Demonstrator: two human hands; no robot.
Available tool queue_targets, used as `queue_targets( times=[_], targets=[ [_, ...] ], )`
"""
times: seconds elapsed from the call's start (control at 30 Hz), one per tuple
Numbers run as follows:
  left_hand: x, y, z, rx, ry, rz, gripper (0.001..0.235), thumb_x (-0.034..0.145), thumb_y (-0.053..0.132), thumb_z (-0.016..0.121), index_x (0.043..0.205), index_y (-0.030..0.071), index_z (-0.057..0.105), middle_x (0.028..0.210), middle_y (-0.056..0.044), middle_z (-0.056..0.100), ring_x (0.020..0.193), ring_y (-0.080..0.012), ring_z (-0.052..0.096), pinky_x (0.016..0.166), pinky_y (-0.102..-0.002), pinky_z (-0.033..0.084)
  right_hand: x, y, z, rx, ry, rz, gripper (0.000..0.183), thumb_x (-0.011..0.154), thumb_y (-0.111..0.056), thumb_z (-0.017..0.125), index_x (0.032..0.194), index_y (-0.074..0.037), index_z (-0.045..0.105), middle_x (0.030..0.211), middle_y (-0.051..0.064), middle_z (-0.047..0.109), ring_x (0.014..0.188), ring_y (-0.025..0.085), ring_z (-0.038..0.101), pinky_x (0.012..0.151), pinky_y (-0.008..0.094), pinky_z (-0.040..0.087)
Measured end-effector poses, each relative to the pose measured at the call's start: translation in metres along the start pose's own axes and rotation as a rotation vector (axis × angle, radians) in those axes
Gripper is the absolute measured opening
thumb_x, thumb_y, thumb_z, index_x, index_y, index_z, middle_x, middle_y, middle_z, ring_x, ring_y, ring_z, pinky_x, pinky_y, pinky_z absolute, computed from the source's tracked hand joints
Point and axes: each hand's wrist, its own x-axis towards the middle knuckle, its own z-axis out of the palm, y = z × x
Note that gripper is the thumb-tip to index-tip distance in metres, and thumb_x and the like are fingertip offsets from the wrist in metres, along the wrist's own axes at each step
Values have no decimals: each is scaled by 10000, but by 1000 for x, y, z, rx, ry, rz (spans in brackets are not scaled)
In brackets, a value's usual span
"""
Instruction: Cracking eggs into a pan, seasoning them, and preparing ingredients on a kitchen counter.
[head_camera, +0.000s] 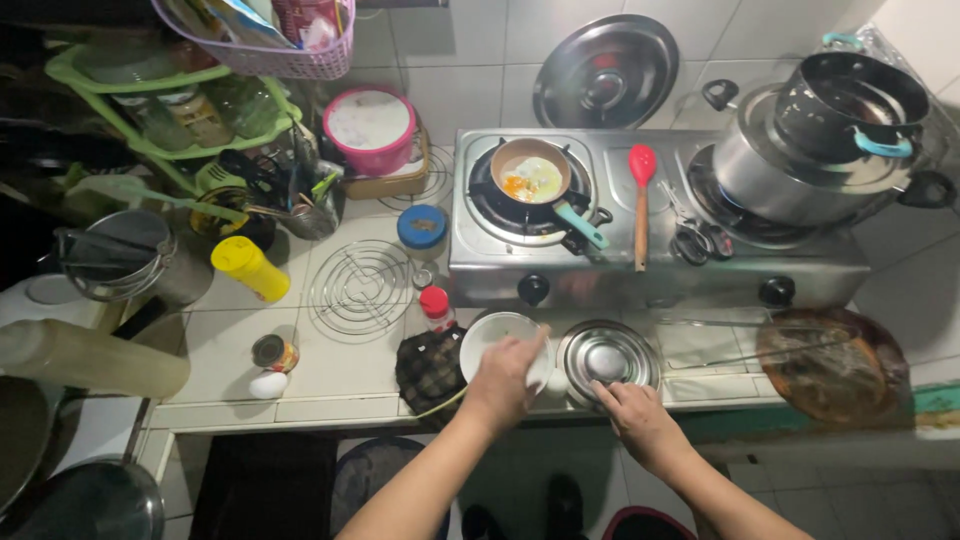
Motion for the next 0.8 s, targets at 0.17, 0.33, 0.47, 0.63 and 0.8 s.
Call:
queue_targets(
  times=[0.17, 0.33, 0.47, 0.63, 0.8],
  targets=[
    [2, -27, 75, 446, 50, 417, 941, 767, 139, 760, 1604, 202, 335, 1329, -62, 656, 1363, -354, 478, 1125, -546, 304, -13, -9, -13, -29, -18, 43, 720, 759, -76, 690, 1435, -81, 440, 1211, 88, 576, 1127, 254, 566, 954, 420, 403],
    [7, -16, 69, 448, -103, 351, 989, 812, 192, 775, 1659, 143, 267, 1248, -73, 646, 1380, -325, 472, 1207, -565, 220, -12, -7, -40, 4, 131, 33, 624, 802, -55, 642, 1401, -54, 469, 1148, 107, 632, 1051, 271, 615, 898, 426, 461],
    [7, -21, 79, 419, -94, 334, 1068, 766, 297, 819, 1634, 67, 242, 1210, -120, 630, 1378, -340, 460, 1218, -576, 173, 6, 14, -62, -73, 301, 47, 489, 877, 26, 553, 1357, -64, 520, 982, 114, 693, 868, 282, 670, 786, 401, 537],
    [5, -15, 83, 455, -51, 378, 929, 813, 259, 734, 1621, 172, 284, 1185, -104, 636, 1365, -345, 482, 1203, -599, 185, 58, 41, -117, -28, 425, -109, 460, 857, 15, 543, 1313, -42, 560, 940, 127, 692, 844, 293, 673, 789, 392, 543],
    [10, -8, 73, 433, -48, 430, 807, 873, 163, 593, 1631, 261, 333, 1181, -108, 650, 1340, -373, 500, 1184, -631, 209, 117, 72, -159, -88, 354, -249, 430, 874, -21, 571, 1304, -36, 581, 865, 116, 678, 809, 291, 685, 744, 399, 548]
  ],
)
